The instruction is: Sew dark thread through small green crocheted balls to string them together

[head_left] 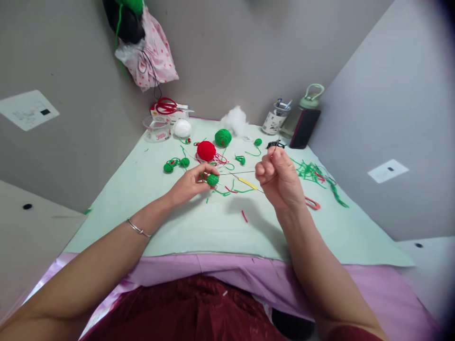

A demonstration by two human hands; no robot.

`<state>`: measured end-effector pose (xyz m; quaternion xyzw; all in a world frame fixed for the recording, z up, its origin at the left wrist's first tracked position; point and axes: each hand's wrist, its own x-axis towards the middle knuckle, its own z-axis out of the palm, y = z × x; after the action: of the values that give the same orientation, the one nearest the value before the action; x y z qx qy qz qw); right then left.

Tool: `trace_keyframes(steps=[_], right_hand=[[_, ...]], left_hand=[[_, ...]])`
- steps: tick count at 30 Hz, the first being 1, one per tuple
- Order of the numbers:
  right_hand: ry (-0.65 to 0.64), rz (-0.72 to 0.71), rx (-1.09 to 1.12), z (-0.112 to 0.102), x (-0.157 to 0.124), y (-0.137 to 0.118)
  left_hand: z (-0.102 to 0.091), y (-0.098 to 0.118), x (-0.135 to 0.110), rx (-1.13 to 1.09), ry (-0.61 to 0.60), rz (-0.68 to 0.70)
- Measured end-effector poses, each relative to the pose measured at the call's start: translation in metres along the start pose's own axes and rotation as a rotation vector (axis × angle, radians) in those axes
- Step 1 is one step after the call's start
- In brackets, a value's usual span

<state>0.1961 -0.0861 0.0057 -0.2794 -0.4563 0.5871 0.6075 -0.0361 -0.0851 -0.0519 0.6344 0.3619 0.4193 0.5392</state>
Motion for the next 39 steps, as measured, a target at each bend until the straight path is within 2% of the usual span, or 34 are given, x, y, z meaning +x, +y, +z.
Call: trace_keyframes(steps=[3, 7, 11, 17, 25, 31, 39], right_hand=[[0.037, 0.000, 0.031, -0.002, 0.002, -0.005], [0.027, 0.008, 0.019, -0.002, 0.002, -0.005], [0.039, 0.009, -0.027, -0.002, 0.002, -0.003], [0.029, 0.001, -0.108, -0.004, 0.002, -0.002], [0.025, 0.009, -0.122, -0.003, 0.003, 0.000], [-0.006, 0.005, -0.094, -0.004, 0.002, 0.002], [-0.010, -0.018, -0.119, -0.001, -0.001, -0.002]], left_hand=[[0.000, 0.003, -0.001, -0.119, -0.035, -0.015], [0.001, 0.008, -0.001, -0.281, -0.050, -0.105], [0.001, 0.008, -0.001, -0.316, -0.028, -0.163], [0.005, 0.003, -0.001, -0.241, -0.006, -0.095], [0.006, 0.003, -0.001, -0.237, 0.016, -0.073], [0.008, -0.001, -0.001, -0.103, 0.044, -0.009], [0.015, 0.002, -0.005, 0.061, 0.003, -0.014]])
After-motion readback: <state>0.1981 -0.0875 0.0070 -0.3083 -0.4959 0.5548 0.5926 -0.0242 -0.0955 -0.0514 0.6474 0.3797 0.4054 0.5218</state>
